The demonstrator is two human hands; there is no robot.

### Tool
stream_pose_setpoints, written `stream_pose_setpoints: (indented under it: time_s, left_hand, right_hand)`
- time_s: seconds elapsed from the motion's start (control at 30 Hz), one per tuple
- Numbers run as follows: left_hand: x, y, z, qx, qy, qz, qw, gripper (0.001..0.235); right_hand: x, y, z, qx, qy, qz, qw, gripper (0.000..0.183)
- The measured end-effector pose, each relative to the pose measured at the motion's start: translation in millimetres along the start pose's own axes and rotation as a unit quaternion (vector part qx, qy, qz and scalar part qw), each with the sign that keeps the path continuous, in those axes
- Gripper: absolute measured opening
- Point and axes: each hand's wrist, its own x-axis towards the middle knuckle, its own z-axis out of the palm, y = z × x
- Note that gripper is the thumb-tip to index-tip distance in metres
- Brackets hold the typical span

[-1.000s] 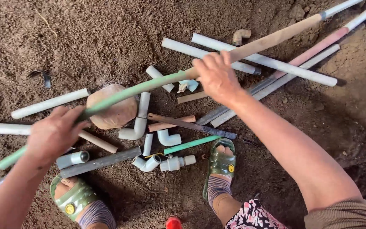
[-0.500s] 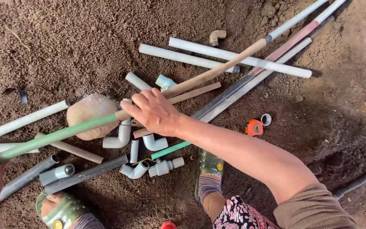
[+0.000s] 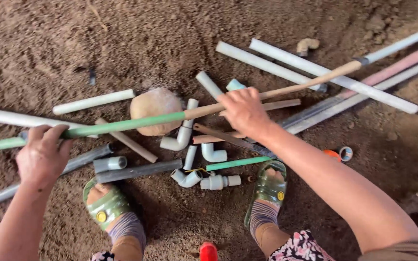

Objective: The person sits on a small red stool on the ground and assembles various PVC pipes and fittings. They pick up different pipe segments and connectors, fit them together by hand, and arrange the components on the dirt surface.

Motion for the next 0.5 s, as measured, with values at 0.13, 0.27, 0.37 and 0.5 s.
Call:
stream_pose_setpoints:
  time_s: [0.13,0.27,0.37,0.5]
  left_hand:
    - [4.1,-3.7,4.5,-0.043,0.043,0.021,0.998,0.034]
    - [11.3,4.5,-9.9,-0.054,0.054,0.005,0.997,0.033]
    - [15.5,24.6,-32.8,-0.05,-0.086,-0.062,0.993,0.036]
    - [15.8,39.8,-26.5,-0.048,-0.136,-0.045,0.988,0.037]
  right_hand:
    - [-5.6,9.8,3.7,-0.043,0.038,0.011,0.998,0.024]
    - [-1.4,13.2,1.4,-0.055,0.048,0.007,0.997,0.022]
    - [-0.7,13.7,8.0,-0.046,0.022,0.003,0.999,0.024]
    - [3.4,3.5,-1.9,-0.007,-0.156,0.07,0.985,0.013]
